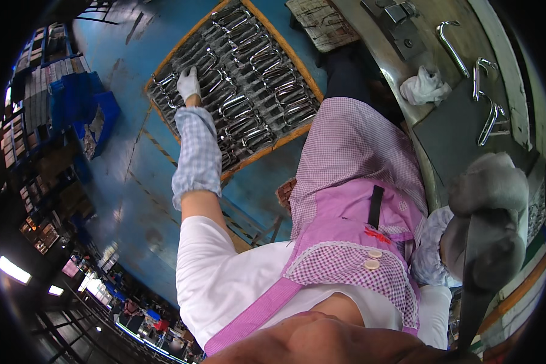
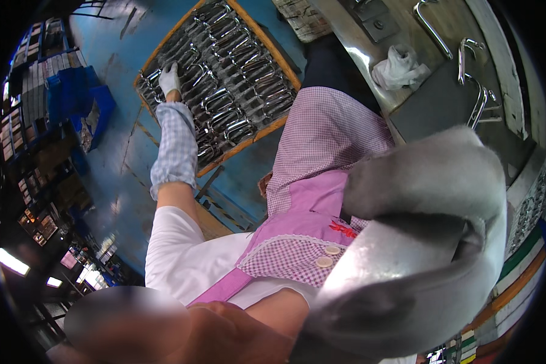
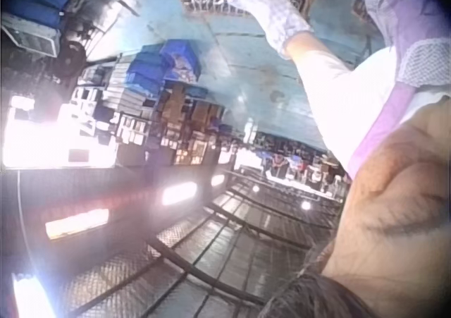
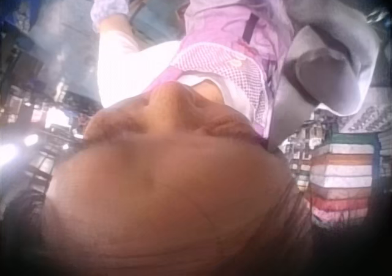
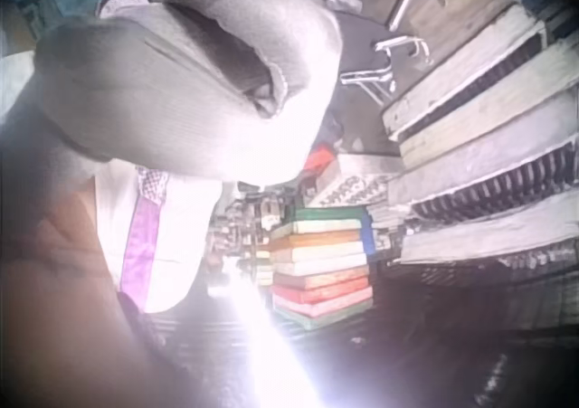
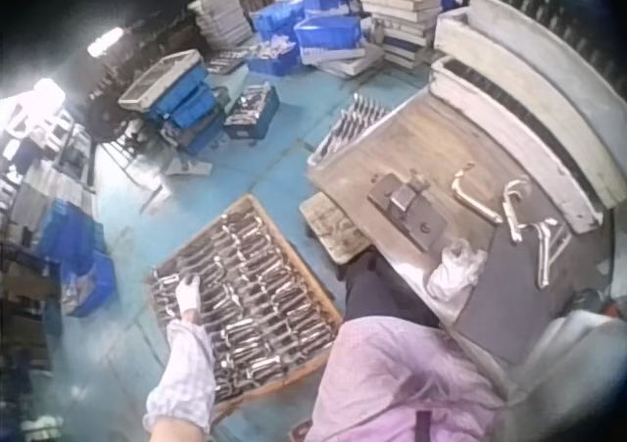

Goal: Manually assembling and hammering metal components into finished hardware units.

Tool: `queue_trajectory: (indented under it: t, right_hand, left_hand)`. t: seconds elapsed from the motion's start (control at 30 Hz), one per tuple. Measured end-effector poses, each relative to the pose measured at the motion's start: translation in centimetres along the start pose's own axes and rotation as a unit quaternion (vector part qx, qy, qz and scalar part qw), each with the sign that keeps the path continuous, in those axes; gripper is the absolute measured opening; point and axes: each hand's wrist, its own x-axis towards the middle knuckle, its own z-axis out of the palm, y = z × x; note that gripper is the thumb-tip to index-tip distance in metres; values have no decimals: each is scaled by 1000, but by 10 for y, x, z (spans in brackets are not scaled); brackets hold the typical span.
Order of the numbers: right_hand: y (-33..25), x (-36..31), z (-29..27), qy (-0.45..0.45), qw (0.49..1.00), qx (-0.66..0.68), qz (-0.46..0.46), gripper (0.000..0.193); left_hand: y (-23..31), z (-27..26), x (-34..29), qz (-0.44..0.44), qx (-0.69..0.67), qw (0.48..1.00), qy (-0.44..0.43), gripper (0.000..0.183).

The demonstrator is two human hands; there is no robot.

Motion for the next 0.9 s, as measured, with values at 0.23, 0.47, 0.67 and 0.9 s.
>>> queue_trajectory:
  t: [0.23, 0.47, 0.67, 0.9]
  right_hand:
    - [-24, -37, -28, 36, 999, 0, 17, 54]
    - [-59, -83, -77, 35, 999, -23, -12, 60]
    - [-76, -119, -99, 142, 981, 130, 35, 63]
    - [-77, -165, -177, 101, 995, -1, 25, 62]
  left_hand:
    - [78, -38, -99, -11, -215, 976, 15, 32]
    - [252, -51, -187, 91, -315, 944, -47, 24]
    - [376, -35, -261, 267, -344, 886, -162, 18]
    - [525, 45, -298, 546, -82, 823, -138, 22]
